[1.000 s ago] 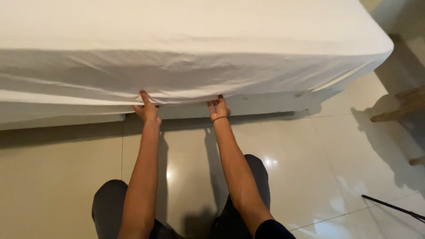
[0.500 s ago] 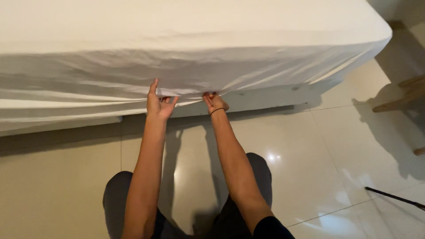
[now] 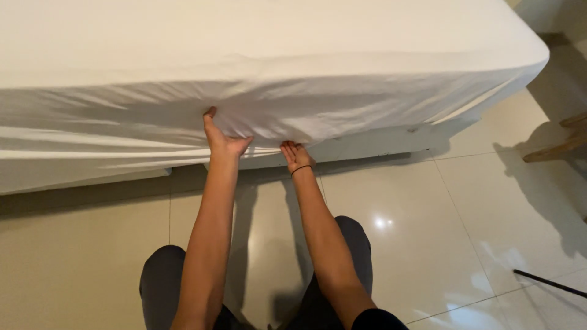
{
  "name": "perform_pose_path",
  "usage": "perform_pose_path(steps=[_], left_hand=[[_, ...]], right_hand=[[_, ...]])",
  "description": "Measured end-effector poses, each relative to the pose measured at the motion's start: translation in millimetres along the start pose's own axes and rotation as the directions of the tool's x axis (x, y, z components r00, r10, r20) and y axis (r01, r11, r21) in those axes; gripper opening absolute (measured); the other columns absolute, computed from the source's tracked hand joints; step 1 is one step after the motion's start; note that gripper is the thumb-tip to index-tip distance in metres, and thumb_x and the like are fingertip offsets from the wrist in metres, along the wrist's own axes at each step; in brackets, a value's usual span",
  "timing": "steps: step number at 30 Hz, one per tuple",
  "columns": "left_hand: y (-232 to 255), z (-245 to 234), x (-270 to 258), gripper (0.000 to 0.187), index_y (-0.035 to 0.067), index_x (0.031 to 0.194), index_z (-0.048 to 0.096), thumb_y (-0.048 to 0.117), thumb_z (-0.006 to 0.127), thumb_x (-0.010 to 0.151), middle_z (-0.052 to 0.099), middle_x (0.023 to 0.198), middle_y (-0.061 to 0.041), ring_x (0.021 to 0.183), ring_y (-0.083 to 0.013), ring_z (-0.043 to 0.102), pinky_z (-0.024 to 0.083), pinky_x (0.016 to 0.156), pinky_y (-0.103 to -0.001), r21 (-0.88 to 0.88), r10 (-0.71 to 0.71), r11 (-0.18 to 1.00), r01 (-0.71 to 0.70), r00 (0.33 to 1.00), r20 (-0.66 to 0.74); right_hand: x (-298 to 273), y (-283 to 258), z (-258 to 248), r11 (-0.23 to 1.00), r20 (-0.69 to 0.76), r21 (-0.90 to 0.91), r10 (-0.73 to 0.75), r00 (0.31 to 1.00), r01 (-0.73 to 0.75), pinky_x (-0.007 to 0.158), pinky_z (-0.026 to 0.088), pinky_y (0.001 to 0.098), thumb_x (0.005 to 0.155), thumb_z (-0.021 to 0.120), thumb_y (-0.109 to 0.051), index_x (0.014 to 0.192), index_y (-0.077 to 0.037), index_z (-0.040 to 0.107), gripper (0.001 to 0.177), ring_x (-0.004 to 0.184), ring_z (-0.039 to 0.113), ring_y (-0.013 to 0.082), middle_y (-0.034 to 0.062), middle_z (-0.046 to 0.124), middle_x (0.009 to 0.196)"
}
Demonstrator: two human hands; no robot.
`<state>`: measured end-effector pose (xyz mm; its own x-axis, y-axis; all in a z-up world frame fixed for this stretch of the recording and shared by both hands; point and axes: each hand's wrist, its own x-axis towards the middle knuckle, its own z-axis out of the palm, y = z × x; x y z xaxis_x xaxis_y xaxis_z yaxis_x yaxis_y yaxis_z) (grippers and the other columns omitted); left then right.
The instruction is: Tucking a white bedsheet under the mattress of a bed in a hotel room.
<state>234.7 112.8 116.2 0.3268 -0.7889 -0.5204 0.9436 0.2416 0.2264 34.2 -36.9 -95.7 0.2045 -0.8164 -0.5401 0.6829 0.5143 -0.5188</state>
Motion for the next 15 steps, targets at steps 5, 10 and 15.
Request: perform_pose_path(steps=[5, 10, 15], left_hand=[[3.0, 11.3, 21.3, 0.088, 0.018, 0.153, 0.040, 0.050, 0.059, 0.073, 0.041, 0.160, -0.016, 0.148, -0.0426, 0.034, 0.007, 0.120, -0.070, 0.002, -0.090, 0.996, 0.090, 0.995, -0.031], [11.1, 10.2, 12.0, 0.089, 0.014, 0.156, 0.035, 0.048, 0.057, 0.078, 0.037, 0.162, -0.020, 0.150, -0.0451, 0.031, 0.007, 0.119, -0.072, -0.010, -0.155, 0.988, 0.155, 0.988, -0.023], [24.9, 9.3, 5.7, 0.089, 0.009, 0.159, 0.029, 0.047, 0.056, 0.083, 0.033, 0.165, -0.025, 0.152, -0.0480, 0.027, 0.007, 0.119, -0.074, -0.037, -0.199, 0.979, 0.200, 0.980, 0.015]], right_hand=[[-62.7, 1.7, 26.1, 0.987, 0.110, 0.072, -0.151, 0.982, 0.143, 0.113, 0.048, 0.0481, 0.104, 0.051, -0.025, 0.139, 0.002, 0.048, 0.044, 0.131, 0.057, 0.0358, 0.0199, 0.059, 0.137], [-66.6, 4.7, 36.2, 0.926, 0.221, 0.375, -0.138, 0.965, 0.046, 0.122, 0.043, 0.0463, 0.106, 0.058, -0.021, 0.136, 0.003, 0.046, 0.040, 0.133, 0.050, 0.0322, 0.0173, 0.053, 0.135], [-131.6, -16.2, 96.8, 0.867, 0.336, 0.496, -0.144, 0.931, -0.045, 0.116, 0.032, 0.0433, 0.095, 0.055, -0.047, 0.136, 0.001, 0.050, 0.063, 0.133, 0.047, 0.0298, 0.0155, 0.054, 0.140]])
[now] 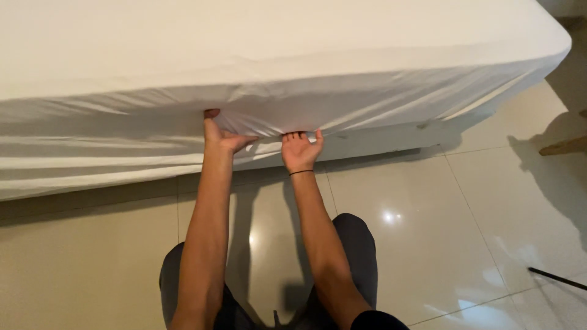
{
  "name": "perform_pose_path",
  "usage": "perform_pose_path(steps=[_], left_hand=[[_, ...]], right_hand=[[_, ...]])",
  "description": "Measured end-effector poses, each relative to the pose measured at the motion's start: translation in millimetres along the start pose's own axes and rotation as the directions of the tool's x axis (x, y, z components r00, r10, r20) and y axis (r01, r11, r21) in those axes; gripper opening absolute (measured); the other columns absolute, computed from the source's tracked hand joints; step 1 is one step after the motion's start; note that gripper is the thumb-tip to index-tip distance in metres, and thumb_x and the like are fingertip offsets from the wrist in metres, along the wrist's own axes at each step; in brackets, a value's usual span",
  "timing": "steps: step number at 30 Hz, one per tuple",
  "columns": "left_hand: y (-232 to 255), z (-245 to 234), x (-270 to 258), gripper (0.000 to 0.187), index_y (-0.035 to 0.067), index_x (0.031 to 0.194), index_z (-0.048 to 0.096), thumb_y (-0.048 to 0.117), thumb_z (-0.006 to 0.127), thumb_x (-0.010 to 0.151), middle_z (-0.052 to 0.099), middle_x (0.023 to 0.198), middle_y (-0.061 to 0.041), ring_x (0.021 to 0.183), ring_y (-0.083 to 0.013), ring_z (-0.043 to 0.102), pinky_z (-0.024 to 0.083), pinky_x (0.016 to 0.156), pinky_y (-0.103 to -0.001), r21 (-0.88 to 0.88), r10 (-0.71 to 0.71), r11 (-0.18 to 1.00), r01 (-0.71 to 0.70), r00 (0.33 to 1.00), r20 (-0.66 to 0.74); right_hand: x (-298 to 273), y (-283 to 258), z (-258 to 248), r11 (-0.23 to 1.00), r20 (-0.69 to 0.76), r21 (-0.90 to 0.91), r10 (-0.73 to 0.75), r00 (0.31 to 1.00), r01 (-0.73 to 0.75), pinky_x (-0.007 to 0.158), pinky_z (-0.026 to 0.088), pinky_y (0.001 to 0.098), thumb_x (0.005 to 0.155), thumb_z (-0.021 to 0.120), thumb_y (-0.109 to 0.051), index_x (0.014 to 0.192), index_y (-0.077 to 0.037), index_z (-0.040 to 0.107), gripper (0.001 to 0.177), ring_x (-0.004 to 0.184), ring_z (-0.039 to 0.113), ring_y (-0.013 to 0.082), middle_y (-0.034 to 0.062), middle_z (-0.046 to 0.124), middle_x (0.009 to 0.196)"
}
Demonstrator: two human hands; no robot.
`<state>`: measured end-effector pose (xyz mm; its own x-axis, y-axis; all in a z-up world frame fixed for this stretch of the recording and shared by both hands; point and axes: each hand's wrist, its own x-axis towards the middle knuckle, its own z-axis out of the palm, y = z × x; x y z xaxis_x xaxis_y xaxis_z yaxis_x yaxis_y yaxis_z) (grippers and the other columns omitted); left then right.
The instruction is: Tucking a white bedsheet under the mattress of a bed in a hotel room.
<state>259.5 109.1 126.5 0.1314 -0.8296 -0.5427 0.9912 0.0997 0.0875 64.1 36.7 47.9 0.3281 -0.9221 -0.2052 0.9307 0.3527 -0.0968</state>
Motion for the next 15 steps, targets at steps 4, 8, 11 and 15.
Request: perform_pose_path(steps=[4, 8, 11, 15], left_hand=[[-14.1, -20.0, -2.6, 0.089, 0.015, 0.157, 0.030, 0.045, 0.058, 0.078, 0.031, 0.166, -0.018, 0.154, -0.0434, 0.025, 0.010, 0.123, -0.072, 0.072, 0.055, 0.996, -0.059, 0.997, 0.057], [-30.8, -30.3, -6.3, 0.096, 0.019, 0.155, 0.035, 0.055, 0.063, 0.070, 0.033, 0.162, -0.013, 0.150, -0.0377, 0.027, 0.014, 0.121, -0.062, 0.114, 0.193, 0.973, -0.201, 0.978, 0.079], [-39.6, -35.8, 1.4, 0.098, 0.016, 0.154, 0.036, 0.057, 0.067, 0.071, 0.033, 0.163, -0.013, 0.150, -0.0346, 0.030, 0.020, 0.122, -0.059, -0.006, 0.277, 0.961, -0.278, 0.955, 0.107], [-48.4, -37.9, 9.5, 0.108, 0.018, 0.155, 0.037, 0.069, 0.071, 0.066, 0.034, 0.163, -0.011, 0.148, -0.0316, 0.034, 0.025, 0.122, -0.055, -0.156, 0.403, 0.913, -0.378, 0.894, 0.195]], right_hand=[[6.4, -5.8, -9.8, 0.991, 0.093, 0.111, 0.063, 0.994, -0.073, 0.120, 0.025, 0.0424, 0.093, 0.049, -0.067, 0.141, 0.001, 0.045, 0.083, 0.136, 0.041, 0.0301, 0.0163, 0.047, 0.144], [-2.3, -6.9, 2.0, 0.998, 0.131, -0.002, 0.070, 0.989, -0.070, 0.121, 0.023, 0.0436, 0.090, 0.043, -0.078, 0.145, -0.006, 0.045, 0.091, 0.138, 0.040, 0.0282, 0.0125, 0.046, 0.148], [-4.4, -8.2, 12.8, 0.996, 0.131, 0.010, 0.081, 0.988, -0.083, 0.123, 0.023, 0.0454, 0.089, 0.040, -0.083, 0.146, -0.005, 0.047, 0.096, 0.140, 0.039, 0.0301, 0.0139, 0.046, 0.150], [3.1, -11.8, 4.6, 0.994, 0.054, 0.047, 0.100, 0.993, -0.103, 0.122, 0.023, 0.0431, 0.089, 0.036, -0.087, 0.148, -0.005, 0.046, 0.101, 0.140, 0.038, 0.0287, 0.0138, 0.045, 0.152]])
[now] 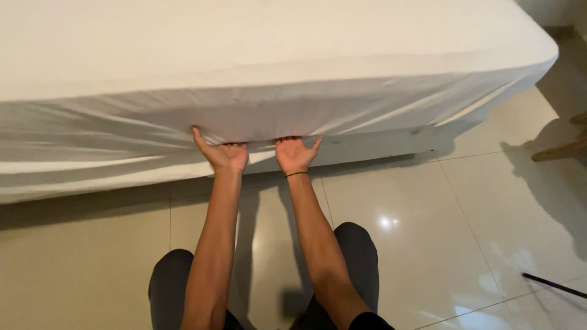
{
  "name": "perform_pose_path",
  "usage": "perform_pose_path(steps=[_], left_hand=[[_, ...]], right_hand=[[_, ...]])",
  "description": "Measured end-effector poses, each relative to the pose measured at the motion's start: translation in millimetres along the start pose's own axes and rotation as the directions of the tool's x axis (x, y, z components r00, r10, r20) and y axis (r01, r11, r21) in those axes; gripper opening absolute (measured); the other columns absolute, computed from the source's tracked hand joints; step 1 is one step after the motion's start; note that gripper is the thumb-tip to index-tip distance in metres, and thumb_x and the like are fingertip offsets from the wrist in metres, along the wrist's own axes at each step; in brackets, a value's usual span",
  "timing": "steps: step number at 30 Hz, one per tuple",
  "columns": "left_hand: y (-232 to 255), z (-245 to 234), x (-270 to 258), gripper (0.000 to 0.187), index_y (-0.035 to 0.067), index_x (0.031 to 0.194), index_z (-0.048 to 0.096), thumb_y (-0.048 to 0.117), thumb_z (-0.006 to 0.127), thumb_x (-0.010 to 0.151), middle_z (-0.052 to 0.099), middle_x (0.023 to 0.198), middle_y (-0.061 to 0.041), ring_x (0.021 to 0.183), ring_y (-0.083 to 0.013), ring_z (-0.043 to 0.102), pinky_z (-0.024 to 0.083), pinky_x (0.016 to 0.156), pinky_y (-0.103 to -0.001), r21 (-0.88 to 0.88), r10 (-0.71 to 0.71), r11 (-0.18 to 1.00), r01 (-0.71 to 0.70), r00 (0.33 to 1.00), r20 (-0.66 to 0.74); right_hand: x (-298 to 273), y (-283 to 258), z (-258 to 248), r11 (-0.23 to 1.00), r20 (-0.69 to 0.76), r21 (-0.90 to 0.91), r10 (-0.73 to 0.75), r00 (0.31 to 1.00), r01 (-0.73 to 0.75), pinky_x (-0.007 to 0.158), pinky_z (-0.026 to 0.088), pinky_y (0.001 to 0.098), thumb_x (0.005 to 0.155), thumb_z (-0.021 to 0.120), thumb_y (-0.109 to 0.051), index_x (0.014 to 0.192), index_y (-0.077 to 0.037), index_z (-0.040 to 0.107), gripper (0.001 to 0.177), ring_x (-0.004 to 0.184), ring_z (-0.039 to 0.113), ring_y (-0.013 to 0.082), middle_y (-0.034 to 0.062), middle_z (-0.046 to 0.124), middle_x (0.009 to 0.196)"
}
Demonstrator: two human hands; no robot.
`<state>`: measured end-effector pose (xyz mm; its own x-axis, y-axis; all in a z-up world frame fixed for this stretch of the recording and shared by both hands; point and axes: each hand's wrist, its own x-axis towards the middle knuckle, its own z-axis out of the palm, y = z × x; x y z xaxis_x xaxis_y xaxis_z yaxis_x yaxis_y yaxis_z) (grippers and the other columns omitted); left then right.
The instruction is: Tucking a white bedsheet under the mattress of a bed in a hotel room.
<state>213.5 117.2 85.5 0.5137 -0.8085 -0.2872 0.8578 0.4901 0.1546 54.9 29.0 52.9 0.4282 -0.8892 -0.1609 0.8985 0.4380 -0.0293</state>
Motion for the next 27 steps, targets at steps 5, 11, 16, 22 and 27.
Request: perform_pose_path(steps=[5, 11, 16, 22, 27], left_hand=[[-15.8, -7.5, 17.3, 0.118, 0.018, 0.161, 0.023, 0.080, 0.067, 0.071, 0.028, 0.167, -0.009, 0.153, -0.0293, 0.028, 0.020, 0.125, -0.054, -0.008, 0.169, 0.986, -0.169, 0.985, -0.020], [-44.3, -15.9, 33.5, 0.112, 0.025, 0.163, 0.010, 0.082, 0.054, 0.077, 0.020, 0.168, -0.004, 0.154, -0.0260, 0.021, 0.017, 0.125, -0.053, 0.085, 0.410, 0.909, -0.408, 0.912, -0.012], [-42.6, -6.3, 28.4, 0.101, 0.021, 0.164, 0.016, 0.076, 0.051, 0.087, 0.024, 0.167, -0.007, 0.155, -0.0281, 0.023, 0.019, 0.127, -0.050, 0.090, 0.441, 0.892, -0.442, 0.897, 0.039], [-51.0, -4.7, 35.7, 0.105, 0.023, 0.161, 0.020, 0.078, 0.054, 0.078, 0.030, 0.163, -0.010, 0.150, -0.0303, 0.028, 0.024, 0.120, -0.053, 0.011, 0.418, 0.907, -0.420, 0.901, -0.119], [-47.1, -29.5, 58.0, 0.116, 0.017, 0.161, 0.031, 0.086, 0.060, 0.073, 0.033, 0.164, -0.008, 0.150, -0.0326, 0.032, 0.024, 0.126, -0.051, -0.157, 0.390, 0.906, -0.393, 0.919, -0.048]], right_hand=[[13.4, 5.8, 14.4, 0.997, -0.036, 0.060, -0.039, 0.999, 0.041, 0.123, 0.025, 0.0459, 0.091, 0.034, -0.083, 0.151, -0.008, 0.044, 0.097, 0.143, 0.039, 0.0293, 0.0130, 0.044, 0.156], [11.1, -4.3, -7.2, 0.995, -0.002, -0.089, -0.037, 0.999, 0.037, 0.121, 0.023, 0.0484, 0.092, 0.026, -0.080, 0.154, -0.009, 0.040, 0.095, 0.145, 0.036, 0.0304, 0.0138, 0.040, 0.159], [-24.6, 2.9, 5.5, 0.997, -0.033, 0.071, -0.001, 0.999, 0.004, 0.125, 0.018, 0.0490, 0.095, 0.022, -0.080, 0.158, 0.002, 0.027, 0.103, 0.151, 0.027, 0.0335, 0.0181, 0.031, 0.163], [-49.0, -4.8, 11.5, 0.976, -0.096, 0.217, -0.012, 0.995, 0.033, 0.125, 0.011, 0.0511, 0.100, 0.024, -0.073, 0.159, 0.008, 0.007, 0.102, 0.155, 0.011, 0.0398, 0.0264, 0.012, 0.169], [-25.5, 0.2, -7.0, 0.994, -0.046, 0.091, -0.057, 0.997, 0.061, 0.127, 0.015, 0.0473, 0.099, 0.033, -0.073, 0.160, 0.003, 0.011, 0.100, 0.156, 0.020, 0.0337, 0.0196, 0.023, 0.168]])
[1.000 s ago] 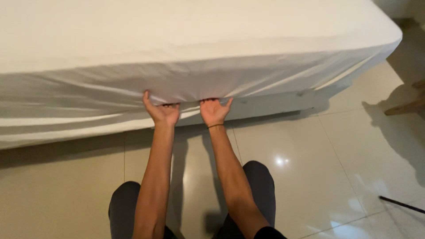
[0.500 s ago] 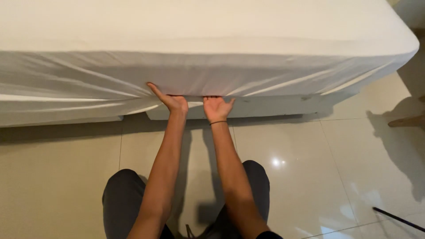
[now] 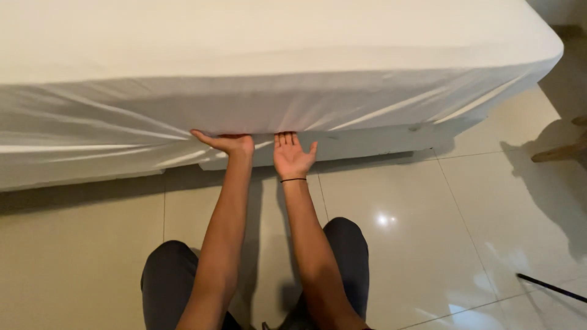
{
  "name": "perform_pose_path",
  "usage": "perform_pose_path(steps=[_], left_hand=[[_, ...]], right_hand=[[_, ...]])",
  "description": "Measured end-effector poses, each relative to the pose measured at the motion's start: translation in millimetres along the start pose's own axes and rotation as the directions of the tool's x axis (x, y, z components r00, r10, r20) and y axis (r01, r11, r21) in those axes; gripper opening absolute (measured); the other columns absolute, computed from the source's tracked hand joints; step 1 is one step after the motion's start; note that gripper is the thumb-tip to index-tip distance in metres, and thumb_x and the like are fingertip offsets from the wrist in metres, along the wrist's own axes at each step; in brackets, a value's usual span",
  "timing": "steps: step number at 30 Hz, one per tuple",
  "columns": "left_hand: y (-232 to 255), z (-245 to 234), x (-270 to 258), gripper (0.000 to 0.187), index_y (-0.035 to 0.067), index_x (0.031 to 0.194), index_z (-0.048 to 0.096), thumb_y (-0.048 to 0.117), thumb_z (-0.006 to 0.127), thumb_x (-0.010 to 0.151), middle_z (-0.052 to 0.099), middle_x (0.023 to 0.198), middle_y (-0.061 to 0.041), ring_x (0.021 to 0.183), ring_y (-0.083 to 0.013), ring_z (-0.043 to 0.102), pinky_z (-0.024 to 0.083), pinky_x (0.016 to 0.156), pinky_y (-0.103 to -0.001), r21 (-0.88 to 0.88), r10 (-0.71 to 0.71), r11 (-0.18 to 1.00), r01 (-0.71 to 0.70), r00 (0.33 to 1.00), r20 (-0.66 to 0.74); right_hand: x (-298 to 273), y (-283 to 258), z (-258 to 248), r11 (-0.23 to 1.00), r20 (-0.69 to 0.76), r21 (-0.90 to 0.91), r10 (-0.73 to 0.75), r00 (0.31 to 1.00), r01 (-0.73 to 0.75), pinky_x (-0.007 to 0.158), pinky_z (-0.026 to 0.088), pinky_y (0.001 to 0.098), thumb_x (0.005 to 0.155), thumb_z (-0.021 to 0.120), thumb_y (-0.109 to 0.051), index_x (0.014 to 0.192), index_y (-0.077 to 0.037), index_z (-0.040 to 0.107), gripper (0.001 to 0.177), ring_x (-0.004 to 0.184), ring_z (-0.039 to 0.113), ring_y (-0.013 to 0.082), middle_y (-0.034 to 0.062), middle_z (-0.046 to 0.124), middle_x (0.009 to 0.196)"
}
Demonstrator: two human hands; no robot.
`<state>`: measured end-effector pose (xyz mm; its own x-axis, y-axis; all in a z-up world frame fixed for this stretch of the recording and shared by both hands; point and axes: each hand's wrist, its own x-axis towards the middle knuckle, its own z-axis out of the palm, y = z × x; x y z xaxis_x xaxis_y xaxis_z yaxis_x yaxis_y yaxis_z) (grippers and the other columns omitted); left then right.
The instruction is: Tucking a white bedsheet under the mattress of a bed in a hotel room.
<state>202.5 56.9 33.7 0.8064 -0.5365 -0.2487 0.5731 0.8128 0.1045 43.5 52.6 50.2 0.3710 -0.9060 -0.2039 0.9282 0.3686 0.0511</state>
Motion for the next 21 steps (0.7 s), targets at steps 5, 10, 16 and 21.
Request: perform_pose_path(steps=[5, 10, 16, 21], left_hand=[[25.0, 2.7, -14.5, 0.112, 0.022, 0.157, 0.031, 0.082, 0.059, 0.066, 0.034, 0.159, -0.006, 0.143, -0.0271, 0.035, 0.029, 0.116, -0.049, 0.025, -0.146, 0.989, 0.148, 0.987, -0.065], [53.8, -20.2, -9.4, 0.116, 0.008, 0.157, 0.027, 0.075, 0.066, 0.070, 0.034, 0.160, -0.012, 0.147, -0.0302, 0.032, 0.024, 0.121, -0.046, 0.044, -0.362, 0.931, 0.361, 0.932, 0.000], [64.7, -36.3, -42.3, 0.113, -0.004, 0.157, 0.023, 0.064, 0.072, 0.081, 0.032, 0.163, -0.020, 0.154, -0.0339, 0.026, 0.020, 0.127, -0.043, 0.070, -0.453, 0.890, 0.451, 0.891, 0.015], [50.4, -9.0, -76.6, 0.098, 0.006, 0.158, 0.027, 0.059, 0.064, 0.084, 0.031, 0.163, -0.012, 0.154, -0.0271, 0.024, 0.020, 0.128, -0.049, 0.256, -0.284, 0.934, 0.247, 0.951, 0.118]], right_hand=[[40.1, 4.0, -3.6, 0.999, 0.052, -0.033, 0.011, 0.999, -0.009, 0.121, 0.025, 0.0461, 0.092, 0.038, -0.078, 0.153, -0.001, 0.038, 0.098, 0.145, 0.036, 0.0306, 0.0149, 0.043, 0.156], [54.7, 17.1, 22.6, 0.987, -0.019, -0.154, -0.043, 0.999, 0.040, 0.122, 0.030, 0.0472, 0.089, 0.045, -0.076, 0.148, -0.016, 0.051, 0.084, 0.142, 0.044, 0.0263, 0.0061, 0.052, 0.151], [54.0, 12.9, 15.2, 0.981, 0.064, -0.190, -0.027, 0.998, 0.039, 0.120, 0.028, 0.0542, 0.083, 0.045, -0.080, 0.153, -0.018, 0.044, 0.094, 0.145, 0.038, 0.0295, 0.0080, 0.043, 0.157], [67.3, 11.2, 0.6, 0.983, 0.015, -0.181, -0.040, 0.999, 0.042, 0.125, 0.021, 0.0527, 0.081, 0.042, -0.090, 0.158, -0.019, 0.036, 0.106, 0.150, 0.032, 0.0306, 0.0113, 0.036, 0.163]])
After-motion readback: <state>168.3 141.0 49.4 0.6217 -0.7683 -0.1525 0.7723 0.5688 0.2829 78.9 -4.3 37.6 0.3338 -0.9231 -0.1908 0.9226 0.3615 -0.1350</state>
